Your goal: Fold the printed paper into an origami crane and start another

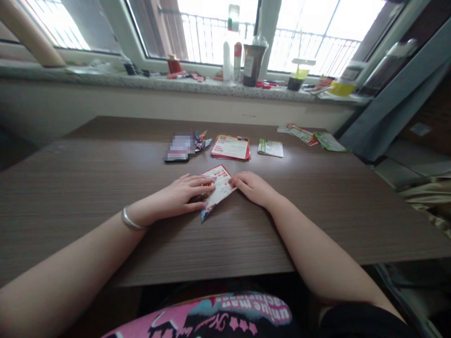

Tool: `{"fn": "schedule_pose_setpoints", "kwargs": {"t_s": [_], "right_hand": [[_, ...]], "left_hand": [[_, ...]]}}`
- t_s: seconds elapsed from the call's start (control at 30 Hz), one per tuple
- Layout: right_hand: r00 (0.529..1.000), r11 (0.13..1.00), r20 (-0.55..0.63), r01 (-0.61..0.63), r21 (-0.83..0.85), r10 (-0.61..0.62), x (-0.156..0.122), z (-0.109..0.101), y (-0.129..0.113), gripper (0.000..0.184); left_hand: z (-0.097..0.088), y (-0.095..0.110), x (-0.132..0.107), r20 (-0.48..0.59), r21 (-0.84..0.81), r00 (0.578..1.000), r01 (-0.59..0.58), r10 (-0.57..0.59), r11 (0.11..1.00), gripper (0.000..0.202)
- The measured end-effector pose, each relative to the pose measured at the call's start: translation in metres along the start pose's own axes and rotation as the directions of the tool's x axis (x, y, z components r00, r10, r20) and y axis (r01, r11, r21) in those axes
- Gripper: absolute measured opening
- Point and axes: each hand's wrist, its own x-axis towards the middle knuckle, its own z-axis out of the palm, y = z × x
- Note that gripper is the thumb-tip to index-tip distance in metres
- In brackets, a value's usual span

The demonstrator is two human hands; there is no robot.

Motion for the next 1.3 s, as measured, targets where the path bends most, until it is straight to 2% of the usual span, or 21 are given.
{"fn": "schedule_pose_setpoints", "kwargs": {"t_s": [0.17,0.2,0.3,0.33,0.43,0.53,0.7,0.83,0.9,0.93,0.97,1.1,1.17,1.23,1.3], "right_hand": [[0.994,0.98,0.106,0.044,-0.193,-0.024,-0.004,-0.003,-0.011,0.018],[0.993,0.968,0.116,0.04,-0.247,-0.011,-0.005,-0.002,-0.015,0.021],[0.99,0.922,0.134,0.007,-0.387,0.049,-0.005,0.001,-0.025,0.055],[0.985,0.908,0.161,0.012,-0.42,0.062,-0.004,0.002,-0.028,0.059],[0.97,0.885,0.22,0.01,-0.465,0.105,0.0,0.001,-0.037,0.063],[0.958,0.884,0.251,-0.004,-0.468,0.137,0.005,-0.005,-0.043,0.066],[0.945,0.851,0.285,0.013,-0.524,0.161,0.007,-0.013,-0.052,0.06],[0.958,0.837,0.256,0.033,-0.546,0.129,0.003,-0.012,-0.054,0.063],[0.966,0.845,0.238,0.041,-0.534,0.103,-0.002,-0.012,-0.052,0.065],[0.969,0.85,0.231,0.045,-0.526,0.092,-0.004,-0.013,-0.051,0.067],[0.97,0.855,0.227,0.046,-0.516,0.085,-0.006,-0.013,-0.05,0.069],[0.971,0.883,0.229,0.05,-0.467,0.067,-0.013,-0.016,-0.043,0.076],[0.973,0.898,0.228,0.059,-0.435,0.047,-0.015,-0.018,-0.04,0.077],[0.974,0.912,0.227,0.074,-0.405,0.022,-0.016,-0.018,-0.037,0.077],[0.973,0.918,0.232,0.091,-0.385,0.0,-0.016,-0.018,-0.034,0.076]], "left_hand": [[0.001,0.012,0.0,-0.044,0.033,0.998,0.039,-0.038,0.999,0.051],[0.002,0.015,0.0,-0.051,0.042,0.997,0.064,-0.062,0.997,0.052],[0.003,0.019,0.003,-0.07,0.042,0.984,0.169,-0.166,0.985,0.064],[0.003,0.02,0.004,-0.073,0.03,0.977,0.201,-0.199,0.979,0.071],[0.004,0.018,0.006,-0.07,-0.033,0.966,0.245,-0.247,0.969,0.092],[0.003,0.017,0.008,-0.064,-0.099,0.963,0.253,-0.26,0.962,0.101],[0.001,0.019,0.011,-0.165,-0.249,0.952,0.214,-0.259,0.945,0.089],[-0.008,0.017,0.012,-0.269,-0.391,0.897,0.231,-0.351,0.891,0.073],[-0.015,0.014,0.01,-0.282,-0.403,0.88,0.252,-0.381,0.88,0.061],[-0.019,0.013,0.009,-0.275,-0.384,0.885,0.257,-0.376,0.887,0.055],[-0.023,0.013,0.007,-0.226,-0.335,0.912,0.257,-0.343,0.906,0.051],[-0.034,0.027,-0.001,-0.084,0.035,0.937,0.343,-0.34,0.939,0.046],[-0.038,0.042,-0.005,-0.039,0.18,0.962,0.274,-0.272,0.945,0.039],[-0.04,0.058,-0.005,-0.07,0.289,0.971,0.239,-0.228,0.927,0.034],[-0.039,0.071,-0.003,0.002,0.303,0.972,0.223,-0.235,0.927,0.029]]}}
